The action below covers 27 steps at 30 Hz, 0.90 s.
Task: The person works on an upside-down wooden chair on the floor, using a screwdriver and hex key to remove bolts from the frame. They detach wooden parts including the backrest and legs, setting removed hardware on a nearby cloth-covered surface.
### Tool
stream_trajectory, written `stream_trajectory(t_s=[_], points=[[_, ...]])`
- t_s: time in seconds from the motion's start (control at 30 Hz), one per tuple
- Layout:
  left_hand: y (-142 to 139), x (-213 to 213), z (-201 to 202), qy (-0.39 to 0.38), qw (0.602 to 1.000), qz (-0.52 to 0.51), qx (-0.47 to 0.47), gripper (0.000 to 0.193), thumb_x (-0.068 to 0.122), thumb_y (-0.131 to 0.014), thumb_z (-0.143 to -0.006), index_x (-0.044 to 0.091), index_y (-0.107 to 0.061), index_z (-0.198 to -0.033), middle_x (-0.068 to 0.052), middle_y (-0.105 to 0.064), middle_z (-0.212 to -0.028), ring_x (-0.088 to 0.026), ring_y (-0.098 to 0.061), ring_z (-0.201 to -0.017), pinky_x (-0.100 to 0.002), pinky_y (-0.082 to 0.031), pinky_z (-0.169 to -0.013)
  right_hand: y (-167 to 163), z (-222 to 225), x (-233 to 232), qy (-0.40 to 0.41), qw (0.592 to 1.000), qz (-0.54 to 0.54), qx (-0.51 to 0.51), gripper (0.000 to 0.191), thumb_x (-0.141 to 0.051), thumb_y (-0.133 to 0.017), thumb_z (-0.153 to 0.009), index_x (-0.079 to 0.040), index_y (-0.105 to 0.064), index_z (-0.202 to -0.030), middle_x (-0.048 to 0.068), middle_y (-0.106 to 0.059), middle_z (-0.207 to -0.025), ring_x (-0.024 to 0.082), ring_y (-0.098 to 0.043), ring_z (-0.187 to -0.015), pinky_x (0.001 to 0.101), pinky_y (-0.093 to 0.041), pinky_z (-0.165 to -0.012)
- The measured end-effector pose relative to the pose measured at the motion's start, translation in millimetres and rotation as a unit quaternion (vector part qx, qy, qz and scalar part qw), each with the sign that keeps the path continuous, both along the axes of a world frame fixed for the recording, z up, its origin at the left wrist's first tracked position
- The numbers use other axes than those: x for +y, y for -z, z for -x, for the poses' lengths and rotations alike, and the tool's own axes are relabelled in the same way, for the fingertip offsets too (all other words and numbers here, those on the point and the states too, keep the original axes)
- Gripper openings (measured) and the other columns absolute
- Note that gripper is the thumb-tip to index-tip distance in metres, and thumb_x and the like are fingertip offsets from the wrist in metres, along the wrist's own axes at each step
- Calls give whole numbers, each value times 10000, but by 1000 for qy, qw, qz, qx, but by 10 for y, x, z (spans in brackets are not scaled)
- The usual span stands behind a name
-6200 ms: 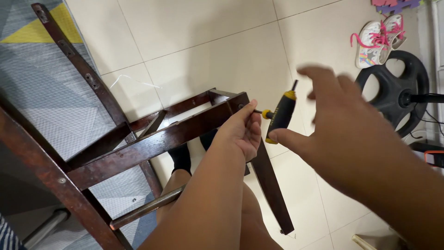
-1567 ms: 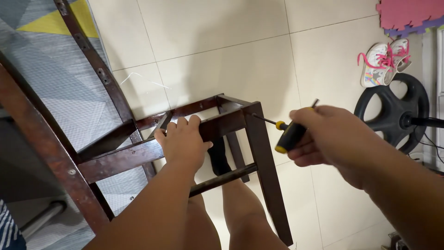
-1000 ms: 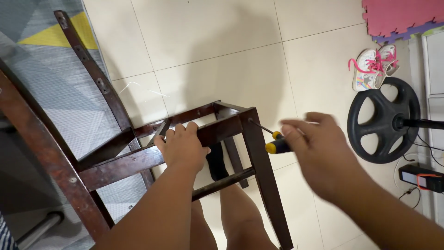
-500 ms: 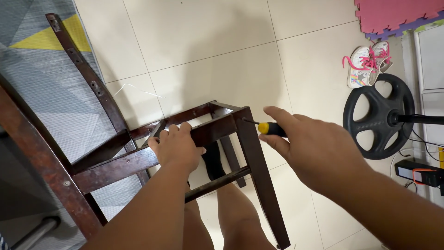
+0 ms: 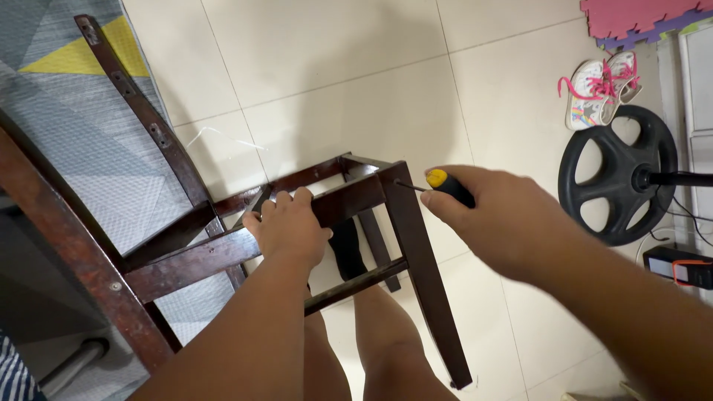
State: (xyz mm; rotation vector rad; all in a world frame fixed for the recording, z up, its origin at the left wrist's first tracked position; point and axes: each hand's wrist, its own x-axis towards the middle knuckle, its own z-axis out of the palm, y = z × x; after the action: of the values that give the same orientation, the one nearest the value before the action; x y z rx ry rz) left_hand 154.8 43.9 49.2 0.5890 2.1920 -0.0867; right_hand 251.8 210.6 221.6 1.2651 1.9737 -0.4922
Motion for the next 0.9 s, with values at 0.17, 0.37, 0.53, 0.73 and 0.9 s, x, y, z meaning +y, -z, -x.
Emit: stream_trajectory(t_s=[0.17, 0.37, 0.53, 0.73, 0.9], points=[[6, -5, 12, -3, 1000, -9, -4, 606, 443, -856, -804, 209, -579, -1290, -36, -579, -1258, -259, -502, -1253, -539, -231, -1120, 230, -62, 38, 231, 941, 198, 147, 356, -395, -712, -900, -83, -769, -1061, 34, -587, -711, 146, -542, -656, 321, -490, -629], [36, -16, -3, -3, 1000, -15, -6, 635, 461, -867, -782, 213, -573, -1287, -25, -586, -1203, -251, -525, -1191, -540, -254, -1085, 284, -110, -18, 323, 919, 169, 154, 351, -383, -704, -907, -33, -675, -913, 3, -490, -689, 139, -428, -626, 321, -412, -609], [38, -9, 5, -1, 1000, -16, 0, 645, 473, -874, -767, 216, -574, -1276, -15, -591, -1186, -240, -533, -1163, -541, -255, -1084, 307, -83, -29, 400, 873, 183, 210, 254, -313, -659, -891, -64, -606, -895, 7, -486, -721, 145, -429, -628, 324, -427, -620], [83, -23, -20, -9, 1000, -19, 7, 604, 438, -878, -771, 215, -589, -1251, -20, -591, -1196, -260, -518, -1210, -575, -219, -1123, 328, -43, -76, 426, 865, 158, 213, 251, -310, -671, -877, -83, -566, -854, 9, -471, -711, 145, -413, -612, 328, -412, -621], [155, -28, -19, -37, 999, -32, 14, 436, 159, -787, -836, 249, -648, -1239, -6, -628, -1189, -243, -534, -1225, -567, -191, -1189, 254, -54, 0, 383, 886, 190, 178, 286, -338, -701, -896, -86, -580, -834, 11, -471, -705, 138, -410, -608, 334, -428, -623]])
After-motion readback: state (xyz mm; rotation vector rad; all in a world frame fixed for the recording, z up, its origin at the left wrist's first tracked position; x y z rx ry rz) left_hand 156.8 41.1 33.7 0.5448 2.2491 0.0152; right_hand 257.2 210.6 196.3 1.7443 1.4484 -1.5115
